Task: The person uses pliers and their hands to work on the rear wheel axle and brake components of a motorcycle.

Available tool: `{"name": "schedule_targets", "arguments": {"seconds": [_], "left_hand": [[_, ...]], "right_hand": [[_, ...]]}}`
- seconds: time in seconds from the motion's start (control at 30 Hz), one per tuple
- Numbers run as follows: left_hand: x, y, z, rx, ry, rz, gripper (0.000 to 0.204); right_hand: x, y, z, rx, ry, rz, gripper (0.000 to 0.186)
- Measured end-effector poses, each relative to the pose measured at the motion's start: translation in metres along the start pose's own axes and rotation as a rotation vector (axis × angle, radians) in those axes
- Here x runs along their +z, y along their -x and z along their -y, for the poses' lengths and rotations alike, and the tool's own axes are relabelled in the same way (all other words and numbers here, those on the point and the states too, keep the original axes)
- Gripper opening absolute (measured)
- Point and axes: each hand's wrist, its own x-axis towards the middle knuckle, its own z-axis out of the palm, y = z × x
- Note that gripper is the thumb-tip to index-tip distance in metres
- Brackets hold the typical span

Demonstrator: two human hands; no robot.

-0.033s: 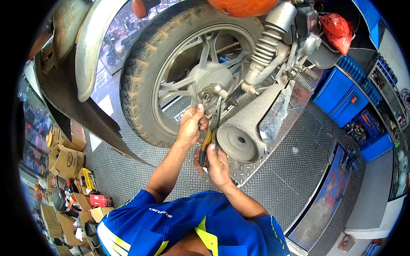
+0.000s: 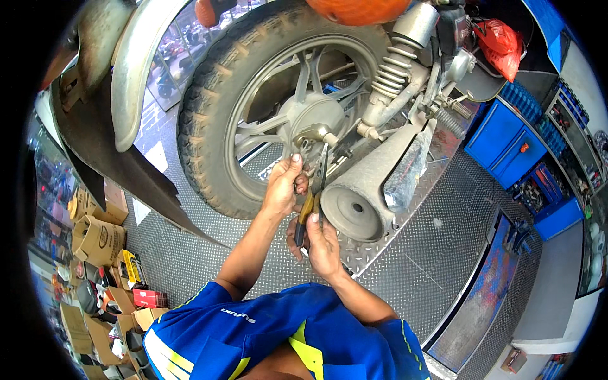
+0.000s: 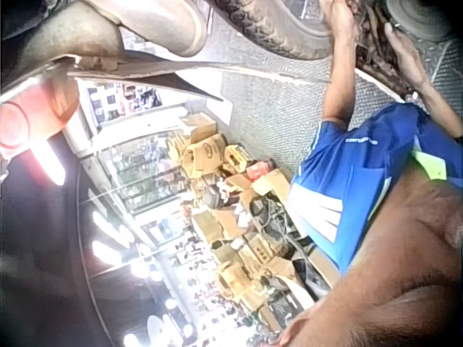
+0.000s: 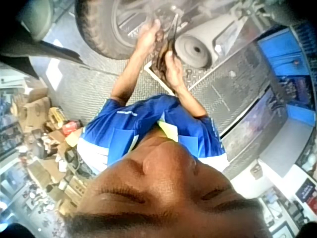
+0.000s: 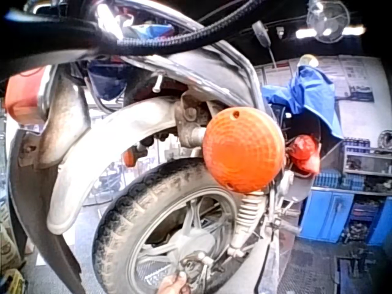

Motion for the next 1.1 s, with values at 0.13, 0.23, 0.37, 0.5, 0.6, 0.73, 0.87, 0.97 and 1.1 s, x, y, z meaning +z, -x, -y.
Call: {"name": "schedule_targets", "arguments": {"seconds": [0.13, 0.23, 0.37, 0.5, 0.6, 0.73, 0.87, 0.97, 1.1], "left_hand": [[0.0, 0.0, 0.003, 0.013, 0.035, -0.004, 0.044], [-0.003, -0.002, 0.004, 0.005, 0.042, 0.005, 0.044], [-0.005, -0.001, -0.002, -0.054, 0.025, 0.011, 0.043], [0.008, 0.008, -0.019, -0.091, 0.073, -0.001, 0.042], [-0.023, -0.004, -0.001, -0.111, 0.081, 0.111, 0.045], [-0.002, 0.004, -0.015, -0.092, 0.084, 0.076, 0.043], [-0.018, -0.004, -0.002, -0.035, 0.091, 0.116, 0.044], [-0.023, 0.007, -0.001, 0.085, -0.056, 0.118, 0.047], [-0.035, 0.032, 0.005, 0.343, -0.426, 0.063, 0.054]], "right_hand": [[0.001, -0.003, 0.001, 0.002, 0.085, -0.025, 0.059], [0.002, -0.01, -0.002, -0.004, 0.104, -0.023, 0.062], [0.005, -0.025, -0.01, -0.052, 0.06, -0.068, 0.06], [0.001, -0.037, -0.01, 0.03, 0.024, -0.023, 0.064], [0.006, -0.033, -0.001, 0.05, -0.045, -0.031, 0.066], [0.011, -0.031, 0.004, 0.081, 0.012, -0.038, 0.067], [0.013, -0.011, 0.0, -0.046, 0.095, 0.035, 0.056], [-0.009, 0.019, 0.001, 0.07, 0.095, 0.116, 0.048], [-0.065, 0.073, -0.013, 0.193, 0.219, -0.026, 0.043]]}}
